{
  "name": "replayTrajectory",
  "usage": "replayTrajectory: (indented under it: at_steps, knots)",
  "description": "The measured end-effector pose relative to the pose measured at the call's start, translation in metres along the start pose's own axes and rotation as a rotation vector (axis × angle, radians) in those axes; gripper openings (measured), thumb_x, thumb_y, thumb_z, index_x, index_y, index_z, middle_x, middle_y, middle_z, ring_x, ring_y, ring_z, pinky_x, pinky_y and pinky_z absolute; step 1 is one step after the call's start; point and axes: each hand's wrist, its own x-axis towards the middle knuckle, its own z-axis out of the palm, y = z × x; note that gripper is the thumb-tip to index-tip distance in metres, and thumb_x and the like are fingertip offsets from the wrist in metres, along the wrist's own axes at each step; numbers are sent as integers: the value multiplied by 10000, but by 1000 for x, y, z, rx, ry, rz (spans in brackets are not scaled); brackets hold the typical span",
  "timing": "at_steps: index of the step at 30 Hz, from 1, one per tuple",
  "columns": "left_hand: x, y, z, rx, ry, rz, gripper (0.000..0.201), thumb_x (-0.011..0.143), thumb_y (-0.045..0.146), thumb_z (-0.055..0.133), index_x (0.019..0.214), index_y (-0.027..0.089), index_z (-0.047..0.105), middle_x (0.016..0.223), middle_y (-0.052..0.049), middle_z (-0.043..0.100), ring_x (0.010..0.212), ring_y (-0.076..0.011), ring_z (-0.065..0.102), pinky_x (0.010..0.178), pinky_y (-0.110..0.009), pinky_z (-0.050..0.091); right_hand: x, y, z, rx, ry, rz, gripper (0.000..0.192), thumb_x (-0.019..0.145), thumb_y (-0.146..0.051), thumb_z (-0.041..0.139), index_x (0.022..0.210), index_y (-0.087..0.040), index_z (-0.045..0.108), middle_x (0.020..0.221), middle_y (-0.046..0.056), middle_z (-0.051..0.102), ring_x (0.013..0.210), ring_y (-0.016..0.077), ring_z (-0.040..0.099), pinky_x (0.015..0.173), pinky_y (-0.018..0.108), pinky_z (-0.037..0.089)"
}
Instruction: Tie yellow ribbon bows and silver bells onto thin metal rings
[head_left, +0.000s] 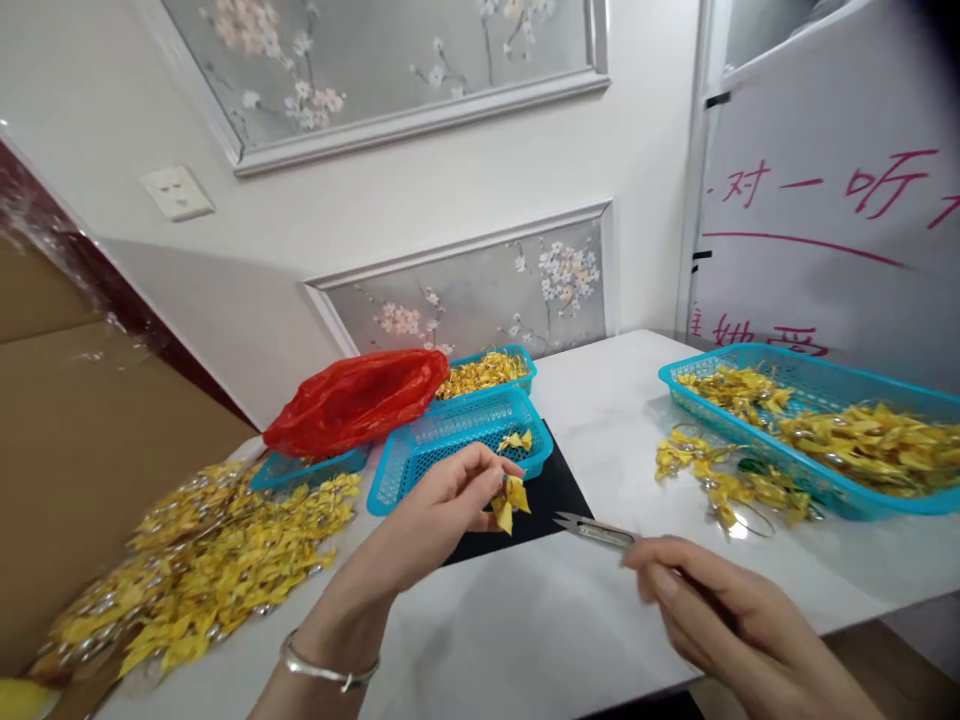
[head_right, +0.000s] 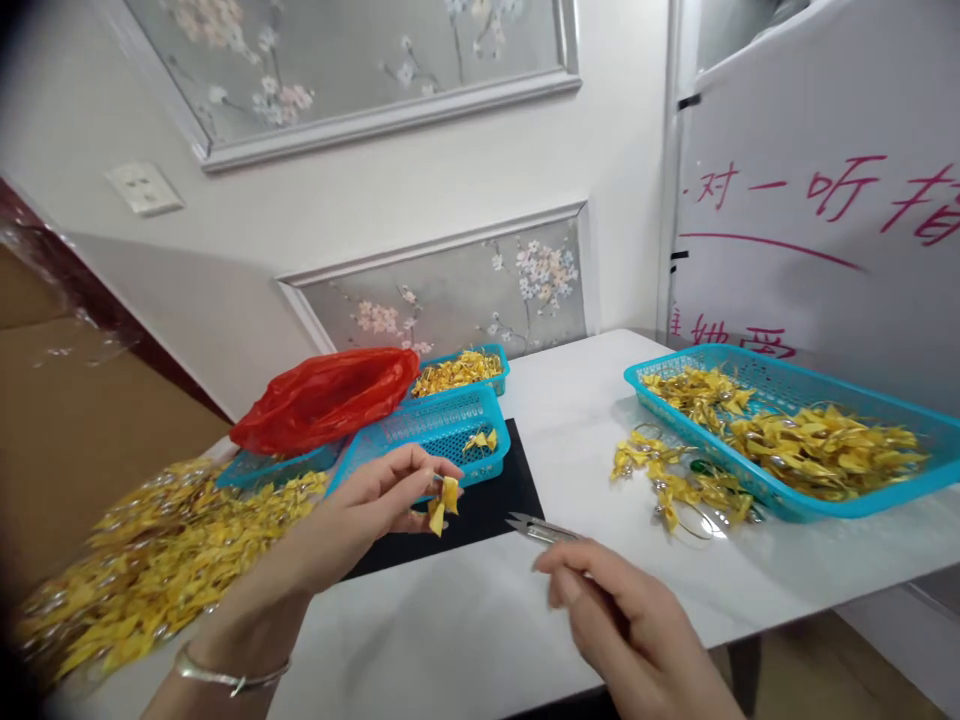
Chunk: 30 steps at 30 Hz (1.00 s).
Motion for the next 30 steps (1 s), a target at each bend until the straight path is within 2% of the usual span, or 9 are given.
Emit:
replayTrajectory:
  at_steps: [4, 7, 11, 13, 18, 22, 24, 27, 30]
  knots:
    - [-31, -1, 9, 182, -26, 11, 227, 964, 371, 488, 918, 213, 643, 789, 11, 603, 713, -149, 530, 645, -263, 439, 11, -1, 28, -141, -159, -44, 348, 881, -536, 543, 904, -219, 687, 701, -1, 553, 548, 114, 353, 471, 225, 293]
    - [-48, -5, 10, 329, -44, 38, 232, 984, 345, 448, 944, 250, 655, 827, 18, 640, 735, -152, 552, 638, -251, 417, 15, 4, 43, -195, -272, -33, 354, 912, -513, 495, 903, -206, 671, 771, 16, 583, 601, 130, 426, 520, 235, 352]
    - [-61, -11, 10, 332, -8, 69, 212, 972, 313, 473, 924, 258, 672, 884, 1, 684, 825, -185, 602, 665, -254, 429, 16, 8, 54, -261, -452, 12, 378, 927, -510, 483, 901, -182, 670, 786, 35, 610, 661, 154, 504, 578, 254, 417]
    - [-64, -15, 11, 322, -1, 78, 195, 965, 293, 491, 910, 262, 676, 898, 6, 695, 849, -186, 614, 687, -253, 437, 15, 9, 58, -275, -488, 16, 366, 934, -495, 484, 904, -177, 663, 755, 26, 596, 660, 152, 497, 585, 257, 417]
    - [-72, -24, 9, 144, 13, 50, 162, 947, 318, 526, 917, 254, 672, 888, 3, 699, 787, -172, 625, 669, -253, 466, 7, 6, 68, -234, -456, 7, 334, 927, -465, 508, 791, -180, 617, 681, -13, 502, 614, 126, 400, 546, 243, 336]
    - [-88, -40, 10, -106, 192, 37, 213, 937, 399, 529, 1081, 277, 628, 978, -22, 673, 909, -204, 627, 746, -285, 510, -2, 1, 76, -111, -357, 59, 334, 888, -494, 569, 769, -185, 607, 680, -18, 509, 600, 118, 382, 538, 237, 316]
    - [-98, -51, 14, -231, 271, 18, 207, 892, 418, 601, 1038, 274, 633, 977, -21, 660, 941, -212, 618, 796, -304, 516, -6, -1, 80, -52, -296, 84, 334, 865, -507, 605, 774, -186, 624, 685, -17, 533, 591, 113, 405, 535, 226, 336]
    - [-109, -64, 26, -425, 247, -71, 252, 767, 374, 763, 964, 253, 663, 899, -4, 648, 811, -179, 612, 727, -277, 505, -12, -4, 86, 23, -234, 89, 323, 844, -509, 642, 783, -192, 645, 695, -12, 583, 604, 112, 474, 556, 210, 388]
    - [-113, -67, 40, -560, 235, -105, 222, 737, 372, 789, 873, 225, 693, 848, -9, 658, 753, -164, 592, 679, -260, 474, -17, -1, 92, 68, -191, 80, 294, 828, -489, 669, 791, -198, 665, 700, -2, 626, 636, 131, 568, 592, 211, 457]
